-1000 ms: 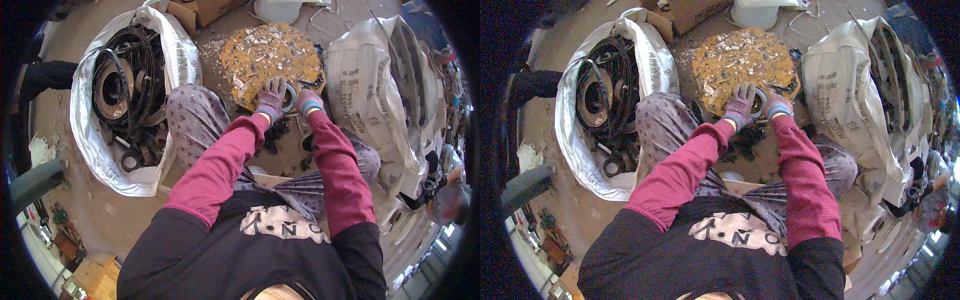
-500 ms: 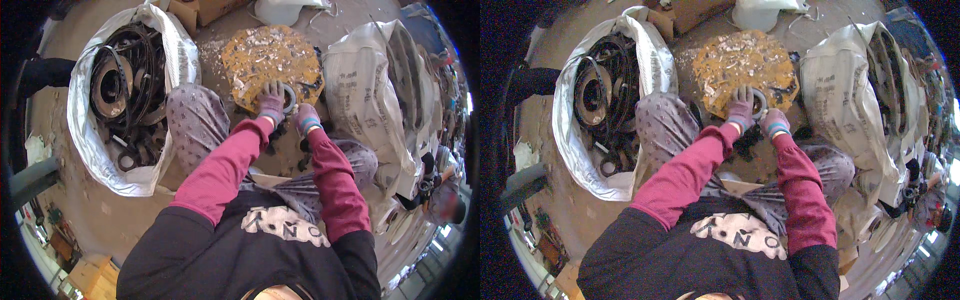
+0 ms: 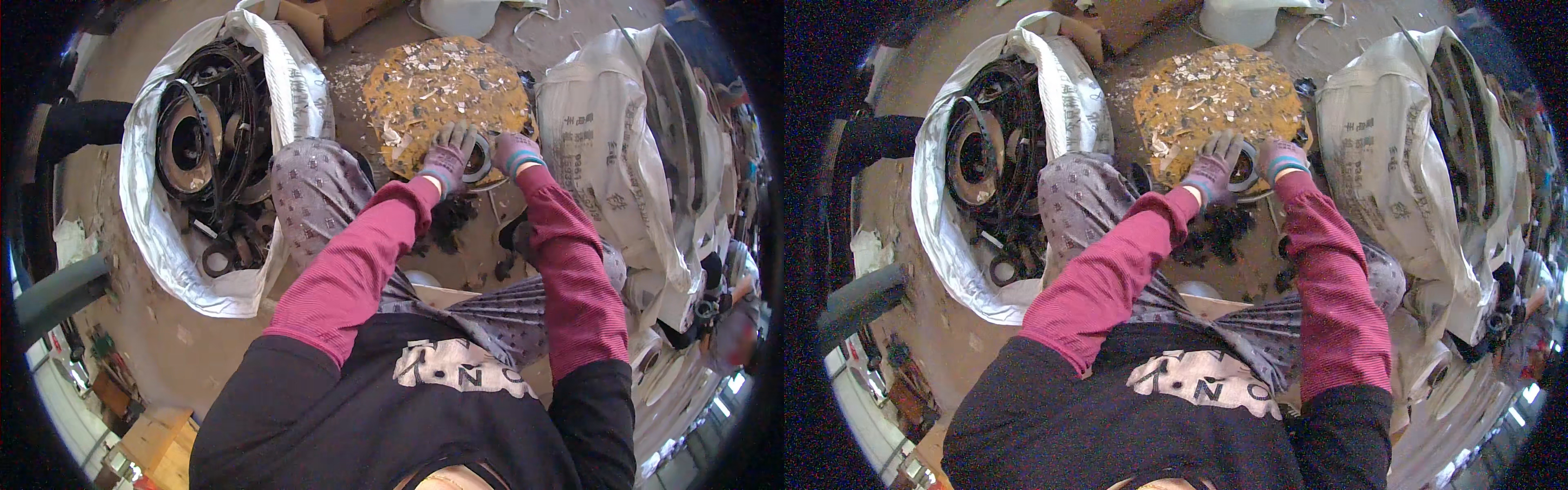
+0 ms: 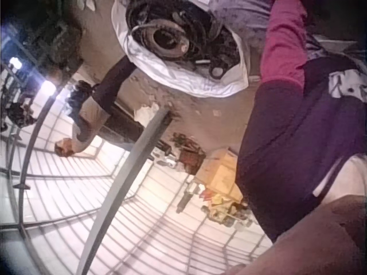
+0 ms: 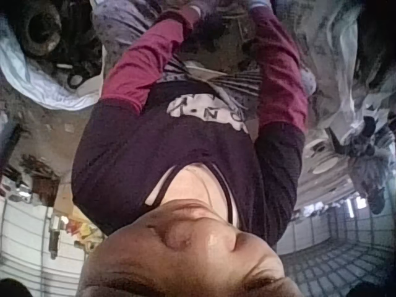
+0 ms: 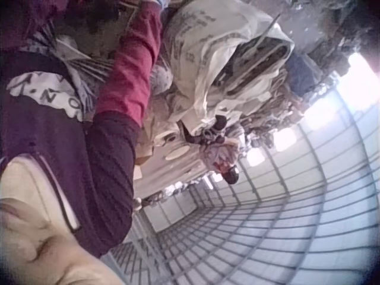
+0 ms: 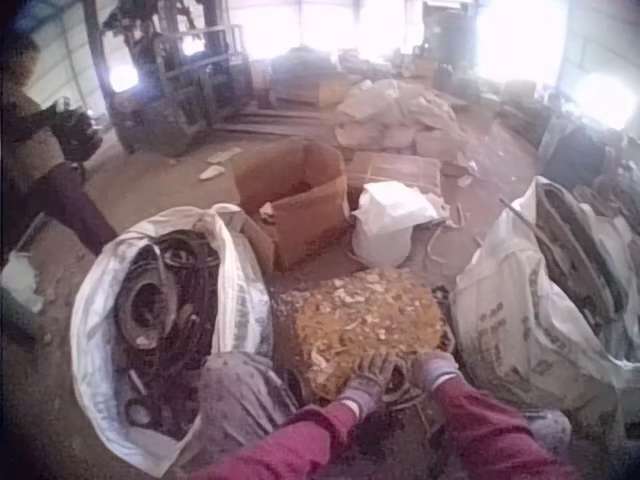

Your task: Sort and inspect metal components from scrap bags.

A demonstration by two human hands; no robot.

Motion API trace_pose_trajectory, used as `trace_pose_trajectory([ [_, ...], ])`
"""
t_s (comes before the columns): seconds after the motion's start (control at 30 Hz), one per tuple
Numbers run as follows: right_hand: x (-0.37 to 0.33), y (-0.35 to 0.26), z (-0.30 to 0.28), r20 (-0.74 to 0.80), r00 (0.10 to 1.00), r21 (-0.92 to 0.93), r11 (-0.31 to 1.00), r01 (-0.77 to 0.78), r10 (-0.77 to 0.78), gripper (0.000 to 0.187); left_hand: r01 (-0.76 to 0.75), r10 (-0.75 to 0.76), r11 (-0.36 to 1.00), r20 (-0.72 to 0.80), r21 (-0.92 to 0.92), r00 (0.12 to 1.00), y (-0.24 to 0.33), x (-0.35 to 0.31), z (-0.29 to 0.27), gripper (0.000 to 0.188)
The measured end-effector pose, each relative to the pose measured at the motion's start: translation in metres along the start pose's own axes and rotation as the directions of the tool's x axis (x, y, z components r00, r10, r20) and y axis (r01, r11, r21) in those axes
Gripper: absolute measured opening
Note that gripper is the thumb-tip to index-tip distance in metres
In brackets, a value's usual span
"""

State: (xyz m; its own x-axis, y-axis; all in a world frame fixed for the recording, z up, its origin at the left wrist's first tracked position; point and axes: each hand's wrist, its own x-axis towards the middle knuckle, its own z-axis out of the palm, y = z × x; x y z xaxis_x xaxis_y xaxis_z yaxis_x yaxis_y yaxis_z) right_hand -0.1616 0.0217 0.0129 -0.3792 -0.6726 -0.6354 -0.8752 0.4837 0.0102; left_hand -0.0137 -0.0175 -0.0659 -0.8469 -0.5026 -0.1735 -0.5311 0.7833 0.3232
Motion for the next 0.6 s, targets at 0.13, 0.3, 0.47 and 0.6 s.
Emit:
trace_pose_trajectory([
  [0.13, -0.003, 0.001, 0.016, -0.020, 0.997, 0.098, 0.993, -0.071, 0.073, 0.032, 0.005, -0.001, 1.000, -0.125, 0.029, 0.992, 0.001, 0.004, 0.017, 0.107],
  [0.3, -0.027, 0.005, 0.032, 0.007, 0.991, 0.151, 0.980, -0.132, 0.133, 0.029, 0.047, -0.048, 0.998, 0.026, 0.038, 0.999, 0.011, 0.005, 0.003, 0.111],
  [0.47, -0.035, -0.009, 0.050, -0.068, 0.978, 0.282, 0.945, -0.169, 0.195, 0.033, 0.076, -0.077, 0.997, 0.038, 0.022, 0.996, 0.009, 0.000, 0.002, 0.111],
  [0.6, -0.013, 0.002, 0.053, -0.003, 0.976, 0.358, 0.912, -0.201, 0.217, 0.040, 0.042, -0.039, 0.998, -0.078, 0.041, 0.996, 0.008, 0.003, 0.004, 0.111],
])
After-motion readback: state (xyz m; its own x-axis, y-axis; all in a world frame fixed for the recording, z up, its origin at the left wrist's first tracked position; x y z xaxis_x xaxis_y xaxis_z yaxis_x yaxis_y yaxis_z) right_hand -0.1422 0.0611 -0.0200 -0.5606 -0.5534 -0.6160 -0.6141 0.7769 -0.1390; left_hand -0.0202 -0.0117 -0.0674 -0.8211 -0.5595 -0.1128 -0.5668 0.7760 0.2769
